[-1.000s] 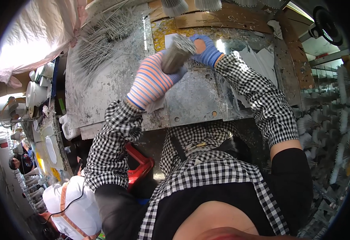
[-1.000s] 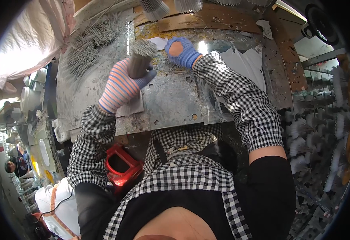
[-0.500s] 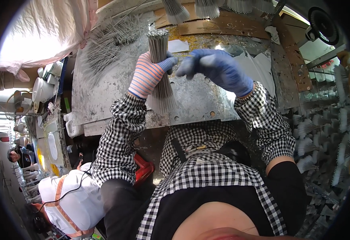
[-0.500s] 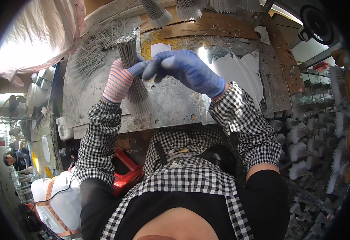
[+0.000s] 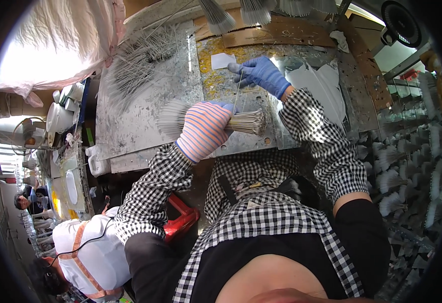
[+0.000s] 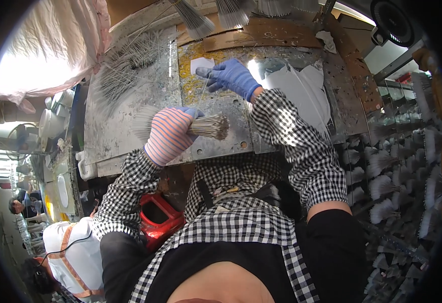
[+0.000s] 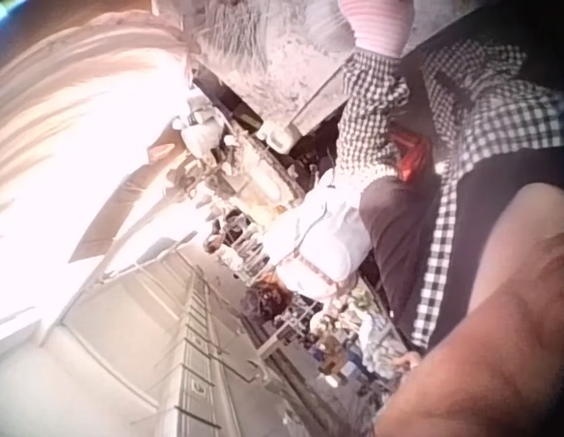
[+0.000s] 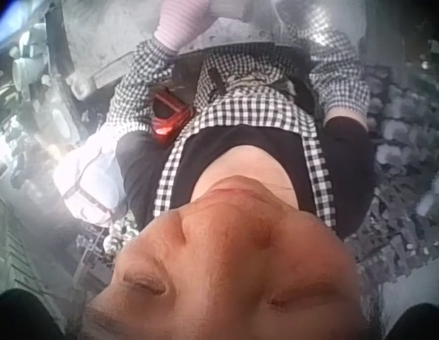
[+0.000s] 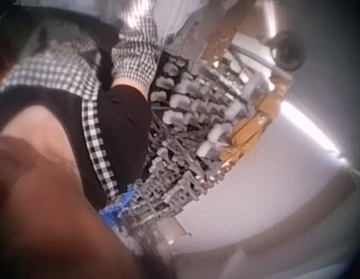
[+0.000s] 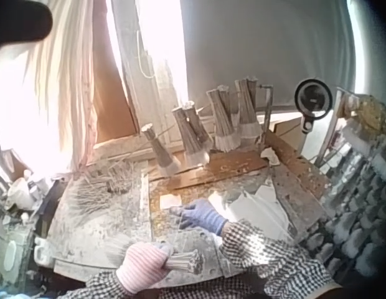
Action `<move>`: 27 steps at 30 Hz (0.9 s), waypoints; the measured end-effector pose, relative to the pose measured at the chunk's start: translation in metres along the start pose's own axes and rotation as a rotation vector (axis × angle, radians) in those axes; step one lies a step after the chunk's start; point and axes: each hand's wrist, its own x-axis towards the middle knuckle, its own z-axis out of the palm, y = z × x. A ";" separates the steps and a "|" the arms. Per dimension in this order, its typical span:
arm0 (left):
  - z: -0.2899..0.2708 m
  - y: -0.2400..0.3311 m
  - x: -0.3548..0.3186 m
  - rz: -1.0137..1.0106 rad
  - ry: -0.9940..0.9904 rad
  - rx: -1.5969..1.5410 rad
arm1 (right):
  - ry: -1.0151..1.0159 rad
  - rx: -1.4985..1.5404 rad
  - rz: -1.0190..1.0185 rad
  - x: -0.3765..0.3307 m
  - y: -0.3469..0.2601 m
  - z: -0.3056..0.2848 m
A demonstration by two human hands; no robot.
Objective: Gathering and dipping clusters of white and gray bristles into a white adhesive to manufacture industrial brushes.
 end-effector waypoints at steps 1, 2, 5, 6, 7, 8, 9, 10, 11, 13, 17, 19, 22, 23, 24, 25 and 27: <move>-0.004 -0.006 -0.002 -0.046 0.095 -0.241 | -0.039 0.301 0.102 -0.002 0.002 0.000; -0.007 -0.010 -0.002 -0.084 0.154 -0.479 | -0.157 0.655 0.022 -0.006 0.003 0.001; -0.011 -0.016 0.004 -0.558 0.011 -1.061 | -0.253 0.193 -0.708 -0.016 0.003 0.012; -0.009 -0.013 0.008 -0.560 -0.139 -0.833 | -0.074 -0.380 -0.894 -0.017 0.002 0.015; -0.006 -0.009 0.009 -0.368 -0.206 -0.548 | -0.196 -0.313 -0.921 -0.016 0.002 0.018; 0.000 0.000 0.008 -0.232 -0.246 -0.217 | -0.182 -0.412 -0.627 -0.013 0.002 0.019; 0.005 0.009 0.004 -0.106 -0.334 0.096 | -0.141 -0.469 -0.462 -0.009 0.002 0.019; 0.008 0.011 0.003 -0.110 -0.259 0.054 | -0.158 -0.352 -0.263 -0.006 0.003 0.018; 0.009 0.013 0.001 -0.104 -0.141 0.035 | -0.135 -0.214 -0.133 -0.003 0.005 0.016; 0.008 0.010 -0.003 -0.073 0.052 -0.053 | -0.170 0.154 -0.093 -0.001 0.007 0.012; -0.003 -0.009 0.000 -0.381 0.074 -1.213 | -0.414 0.572 -0.607 -0.015 -0.003 0.009; -0.004 -0.013 0.007 -0.263 0.014 -1.155 | -0.313 0.017 -0.927 -0.026 -0.020 0.011; 0.002 -0.004 0.013 0.055 0.175 -0.644 | -0.030 -0.518 -1.354 -0.043 -0.043 0.017; 0.005 0.000 0.015 0.111 0.262 -0.507 | 0.053 -0.433 -1.442 -0.048 -0.049 0.018; 0.010 0.008 0.011 0.038 0.318 -0.600 | 0.104 -0.396 -1.465 -0.050 -0.054 0.020; 0.015 0.015 0.011 -0.011 0.377 -0.714 | 0.165 -0.347 -1.532 -0.053 -0.057 0.020; 0.027 0.029 0.009 -0.084 0.376 -0.715 | 0.194 -0.389 -1.446 -0.055 -0.062 0.020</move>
